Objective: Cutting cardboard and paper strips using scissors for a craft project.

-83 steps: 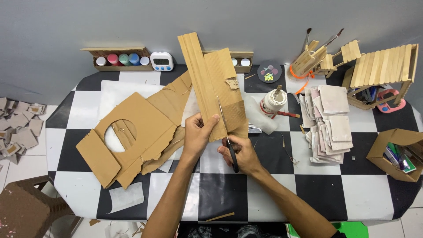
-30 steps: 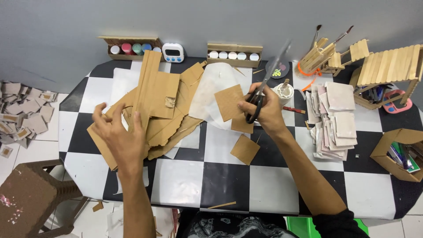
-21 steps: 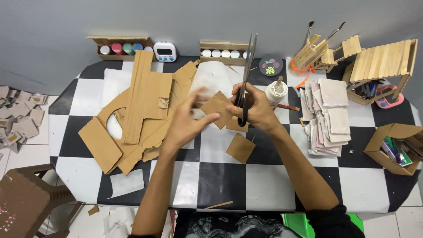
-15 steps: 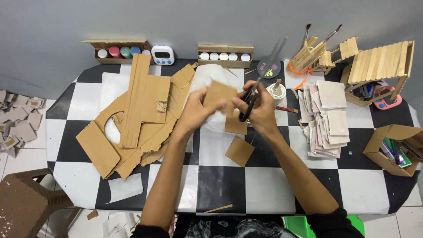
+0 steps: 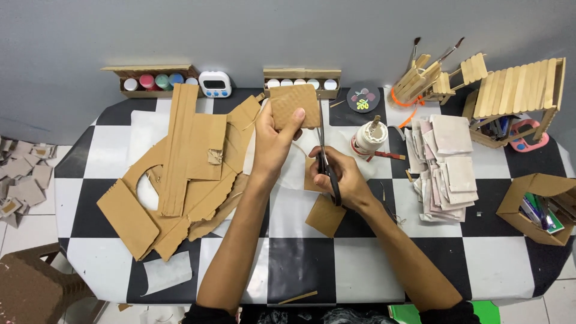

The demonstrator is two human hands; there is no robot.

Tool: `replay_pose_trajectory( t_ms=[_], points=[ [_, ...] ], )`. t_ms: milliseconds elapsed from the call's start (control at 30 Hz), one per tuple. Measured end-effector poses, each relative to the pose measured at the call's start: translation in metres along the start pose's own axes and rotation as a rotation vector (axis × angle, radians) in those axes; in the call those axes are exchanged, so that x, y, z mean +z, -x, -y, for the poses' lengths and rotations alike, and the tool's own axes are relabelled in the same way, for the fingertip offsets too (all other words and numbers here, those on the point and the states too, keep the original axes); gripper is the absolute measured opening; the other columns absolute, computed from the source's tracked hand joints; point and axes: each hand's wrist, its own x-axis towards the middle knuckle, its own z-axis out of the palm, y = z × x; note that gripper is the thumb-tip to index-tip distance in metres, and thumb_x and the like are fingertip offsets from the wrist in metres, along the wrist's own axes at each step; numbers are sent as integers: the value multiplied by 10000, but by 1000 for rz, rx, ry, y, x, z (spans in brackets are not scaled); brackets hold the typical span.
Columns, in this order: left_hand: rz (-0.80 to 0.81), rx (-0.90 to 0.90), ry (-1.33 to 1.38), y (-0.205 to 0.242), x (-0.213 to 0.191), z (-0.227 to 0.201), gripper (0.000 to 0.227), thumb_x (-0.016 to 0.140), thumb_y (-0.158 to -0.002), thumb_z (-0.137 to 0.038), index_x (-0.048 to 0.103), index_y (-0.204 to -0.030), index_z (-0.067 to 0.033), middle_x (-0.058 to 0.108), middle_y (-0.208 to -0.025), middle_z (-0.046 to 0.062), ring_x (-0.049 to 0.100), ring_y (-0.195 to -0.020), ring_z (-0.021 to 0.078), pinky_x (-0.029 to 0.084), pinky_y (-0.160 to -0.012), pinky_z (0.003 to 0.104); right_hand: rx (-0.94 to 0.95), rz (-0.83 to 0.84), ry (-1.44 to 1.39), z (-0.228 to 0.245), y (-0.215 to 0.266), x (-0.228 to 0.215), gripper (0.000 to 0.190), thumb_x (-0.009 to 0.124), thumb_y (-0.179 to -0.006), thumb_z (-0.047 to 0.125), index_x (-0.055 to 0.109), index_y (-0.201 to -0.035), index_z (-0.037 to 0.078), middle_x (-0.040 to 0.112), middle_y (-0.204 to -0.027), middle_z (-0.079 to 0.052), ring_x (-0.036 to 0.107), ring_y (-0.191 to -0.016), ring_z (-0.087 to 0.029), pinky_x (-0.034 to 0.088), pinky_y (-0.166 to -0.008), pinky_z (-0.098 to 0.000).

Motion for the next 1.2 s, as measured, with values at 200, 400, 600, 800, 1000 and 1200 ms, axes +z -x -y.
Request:
replay_pose_trajectory(
  t_ms=[200, 400, 600, 800, 1000, 1200],
  points=[
    [-7, 4, -20, 7, 4, -3, 211, 752, -891, -131, 596, -1008, -50, 595, -766, 64, 594, -645, 118, 514, -511, 264, 21, -7, -30, 4, 2, 2, 689, 814, -771, 532, 618, -1224, 52, 712, -763, -102, 573, -648, -124, 445, -590, -246],
    [-96, 19, -83, 15, 6, 1, 174, 722, -913, -138, 595, -1009, -70, 628, -751, 50, 606, -624, 86, 538, -520, 243, 43, -8, -1, -9, 0, 5, 608, 799, -826, 460, 619, -1232, 45, 707, -741, -105, 558, -622, -123, 433, -570, -248],
    [-116, 62, -34, 17, 11, 5, 166, 721, -913, -119, 592, -1008, -78, 628, -736, 60, 594, -600, 95, 520, -508, 255, 43, -17, 16, -6, 1, 4, 574, 791, -834, 452, 619, -1209, 53, 687, -729, -90, 550, -629, -123, 428, -579, -247],
    [-124, 66, -73, 19, 12, 1, 164, 722, -908, -120, 596, -1009, -88, 649, -733, 49, 606, -596, 82, 530, -511, 241, 66, -47, 35, -9, 4, 3, 515, 776, -848, 436, 643, -1171, 59, 680, -691, -86, 542, -607, -118, 406, -553, -241],
    [-185, 44, -86, 23, 18, -2, 198, 728, -903, -129, 614, -1061, -98, 683, -802, 30, 644, -661, 69, 576, -560, 240, 77, -70, 48, -12, 4, 8, 481, 778, -845, 424, 656, -1160, 82, 695, -699, -85, 546, -603, -108, 406, -557, -229],
    [-194, 36, -87, 22, 15, 5, 200, 733, -901, -143, 616, -1056, -98, 707, -823, 45, 679, -688, 88, 598, -590, 249, 80, -72, 47, -16, 5, 8, 448, 770, -855, 386, 653, -1164, 83, 680, -697, -84, 541, -610, -118, 392, -563, -234]
  ],
)
